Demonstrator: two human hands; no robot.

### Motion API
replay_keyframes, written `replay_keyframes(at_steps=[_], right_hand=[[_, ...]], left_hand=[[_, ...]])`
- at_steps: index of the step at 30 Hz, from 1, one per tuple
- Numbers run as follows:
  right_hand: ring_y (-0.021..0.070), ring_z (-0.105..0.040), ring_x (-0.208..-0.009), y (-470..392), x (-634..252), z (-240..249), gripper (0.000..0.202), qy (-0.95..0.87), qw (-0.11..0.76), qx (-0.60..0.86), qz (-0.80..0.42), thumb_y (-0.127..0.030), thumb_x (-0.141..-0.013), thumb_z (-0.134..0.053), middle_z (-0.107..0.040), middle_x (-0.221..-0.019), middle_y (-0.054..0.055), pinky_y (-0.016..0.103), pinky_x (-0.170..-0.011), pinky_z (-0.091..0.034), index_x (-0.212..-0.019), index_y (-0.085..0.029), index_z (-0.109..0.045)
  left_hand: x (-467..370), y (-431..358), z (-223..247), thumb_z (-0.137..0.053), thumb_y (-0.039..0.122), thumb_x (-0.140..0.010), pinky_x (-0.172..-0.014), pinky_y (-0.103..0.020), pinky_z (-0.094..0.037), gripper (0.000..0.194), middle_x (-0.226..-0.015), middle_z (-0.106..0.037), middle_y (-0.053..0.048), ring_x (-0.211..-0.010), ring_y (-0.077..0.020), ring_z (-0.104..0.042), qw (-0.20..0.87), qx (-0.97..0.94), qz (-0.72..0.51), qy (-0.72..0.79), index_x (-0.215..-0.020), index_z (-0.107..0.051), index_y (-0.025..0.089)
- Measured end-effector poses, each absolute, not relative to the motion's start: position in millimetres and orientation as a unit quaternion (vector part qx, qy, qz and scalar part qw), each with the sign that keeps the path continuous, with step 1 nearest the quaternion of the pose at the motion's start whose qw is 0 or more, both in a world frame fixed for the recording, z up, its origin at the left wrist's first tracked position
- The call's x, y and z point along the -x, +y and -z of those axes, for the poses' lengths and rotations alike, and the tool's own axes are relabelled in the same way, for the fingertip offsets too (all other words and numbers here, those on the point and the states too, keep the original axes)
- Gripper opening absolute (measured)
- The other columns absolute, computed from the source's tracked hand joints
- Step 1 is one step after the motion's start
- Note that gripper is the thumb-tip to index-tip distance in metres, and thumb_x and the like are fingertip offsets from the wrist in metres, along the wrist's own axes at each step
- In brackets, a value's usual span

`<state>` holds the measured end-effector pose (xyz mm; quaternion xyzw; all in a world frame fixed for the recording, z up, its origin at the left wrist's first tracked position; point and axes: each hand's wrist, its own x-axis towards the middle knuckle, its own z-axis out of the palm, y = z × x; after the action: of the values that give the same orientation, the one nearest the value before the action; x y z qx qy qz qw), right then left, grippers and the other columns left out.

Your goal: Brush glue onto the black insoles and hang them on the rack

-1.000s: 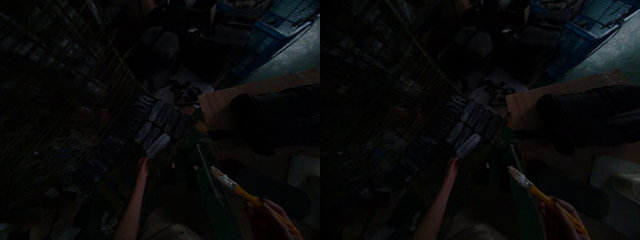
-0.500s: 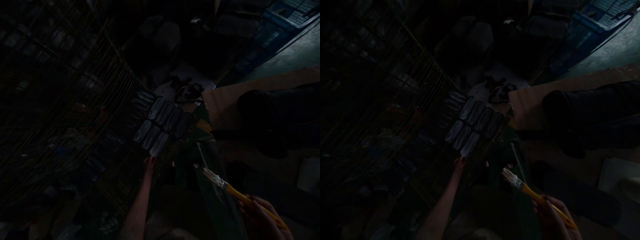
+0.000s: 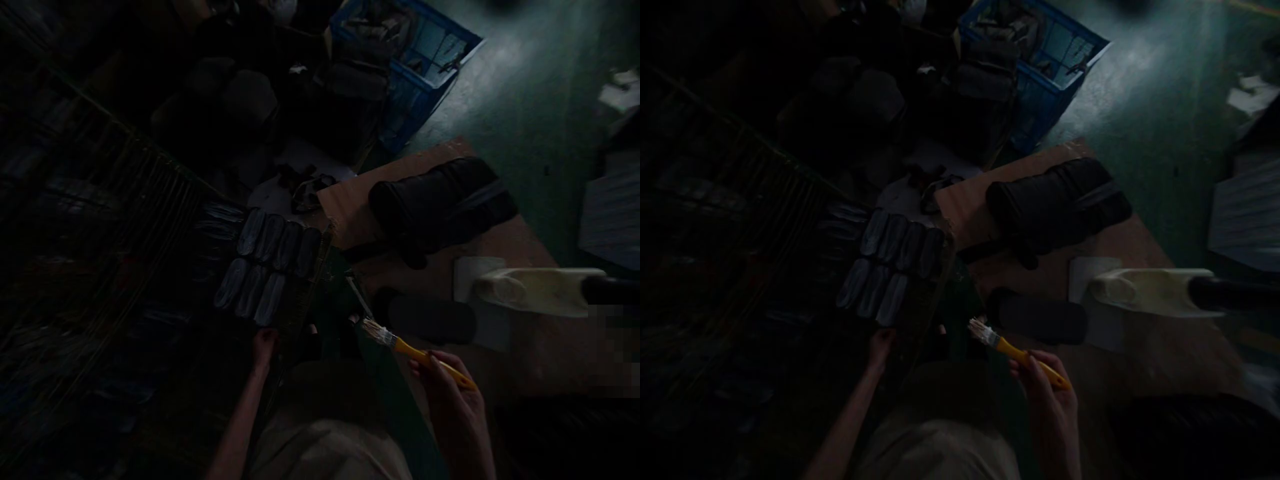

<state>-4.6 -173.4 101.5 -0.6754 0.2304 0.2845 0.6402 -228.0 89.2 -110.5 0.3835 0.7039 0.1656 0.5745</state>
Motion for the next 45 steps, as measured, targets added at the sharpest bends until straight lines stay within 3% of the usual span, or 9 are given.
replay_keyframes(at_steps=[3,6,10,19,26,32,35,45], right_hand=[[0.0205,-0.071,-0.076,-194.8,2.5,-113.5,0.039,0.187,0.617,0.739,-0.195,-0.044,-0.072,-0.077,-0.070,-0.081,0.005,0.026,-0.066,-0.059,-0.096,-0.017,-0.063],[0.0192,-0.070,-0.075,-209.5,2.3,-118.5,0.033,0.135,0.588,0.791,-0.100,-0.042,-0.077,-0.073,-0.069,-0.084,0.004,0.029,-0.070,-0.059,-0.096,-0.017,-0.064],[0.0195,-0.070,-0.076,-207.1,6.0,-111.6,0.027,0.072,0.602,0.793,-0.061,-0.039,-0.081,-0.070,-0.066,-0.086,0.004,0.032,-0.072,-0.058,-0.096,-0.018,-0.062],[0.0194,-0.067,-0.078,-193.6,8.8,-75.7,0.024,0.037,0.633,0.765,-0.115,-0.040,-0.086,-0.063,-0.062,-0.090,0.004,0.035,-0.072,-0.058,-0.096,-0.019,-0.059],[0.0190,-0.067,-0.080,-212.2,3.1,-84.6,0.021,0.050,0.600,0.798,-0.029,-0.036,-0.087,-0.063,-0.060,-0.092,0.004,0.034,-0.074,-0.056,-0.097,-0.019,-0.059],[0.0197,-0.063,-0.086,-194.9,11.0,-80.3,0.019,0.000,0.601,0.792,-0.110,-0.037,-0.089,-0.060,-0.058,-0.094,0.005,0.034,-0.075,-0.055,-0.096,-0.020,-0.060],[0.0183,-0.063,-0.083,-203.0,8.7,-72.2,0.018,0.025,0.595,0.800,-0.071,-0.036,-0.089,-0.060,-0.058,-0.093,0.004,0.033,-0.074,-0.054,-0.096,-0.019,-0.060],[0.0173,-0.058,-0.082,-259.6,-14.6,-77.2,0.010,-0.010,0.409,0.907,0.100,-0.027,-0.090,-0.058,-0.055,-0.091,0.003,0.032,-0.073,-0.050,-0.095,-0.019,-0.060]], left_hand=[[169.8,64.3,67.9,-0.084,0.027,-0.051,-0.044,-0.020,-0.042,0.027,-0.059,-0.063,0.000,-0.052,-0.0136,-0.057,0.641,-0.474,-0.085,0.598,-0.064,-0.063,0.016],[108.1,30.5,19.0,-0.076,0.041,-0.065,-0.041,-0.020,-0.040,0.029,-0.058,-0.060,0.001,-0.049,-0.0129,-0.056,0.707,-0.553,-0.011,0.441,-0.072,-0.063,0.017],[46.5,-0.8,-17.2,-0.073,0.042,-0.070,-0.041,-0.018,-0.038,0.028,-0.057,-0.058,0.003,-0.045,-0.0093,-0.051,0.703,-0.605,0.004,0.374,-0.074,-0.061,0.017],[8.9,-12.1,-6.5,-0.073,0.031,-0.067,-0.042,-0.018,-0.037,0.019,-0.059,-0.058,0.002,-0.049,-0.0095,-0.051,0.664,-0.653,-0.014,0.365,-0.070,-0.060,0.017],[7.3,-14.1,-11.1,-0.073,0.026,-0.065,-0.044,-0.019,-0.038,0.016,-0.058,-0.059,0.002,-0.049,-0.0103,-0.053,0.662,-0.649,-0.007,0.375,-0.069,-0.061,0.016],[4.6,-11.2,-18.8,-0.075,0.027,-0.064,-0.042,-0.019,-0.037,0.017,-0.057,-0.060,0.001,-0.047,-0.0097,-0.052,0.666,-0.641,0.011,0.382,-0.069,-0.063,0.015],[3.6,-9.6,-20.5,-0.078,0.028,-0.062,-0.042,-0.019,-0.037,0.021,-0.056,-0.060,0.001,-0.046,-0.0099,-0.052,0.666,-0.642,0.019,0.379,-0.068,-0.063,0.015],[5.0,-7.3,-13.2,-0.072,0.032,-0.065,-0.036,-0.017,-0.034,0.023,-0.060,-0.061,0.000,-0.049,-0.0116,-0.056,0.641,-0.674,0.043,0.364,-0.074,-0.062,0.014]])
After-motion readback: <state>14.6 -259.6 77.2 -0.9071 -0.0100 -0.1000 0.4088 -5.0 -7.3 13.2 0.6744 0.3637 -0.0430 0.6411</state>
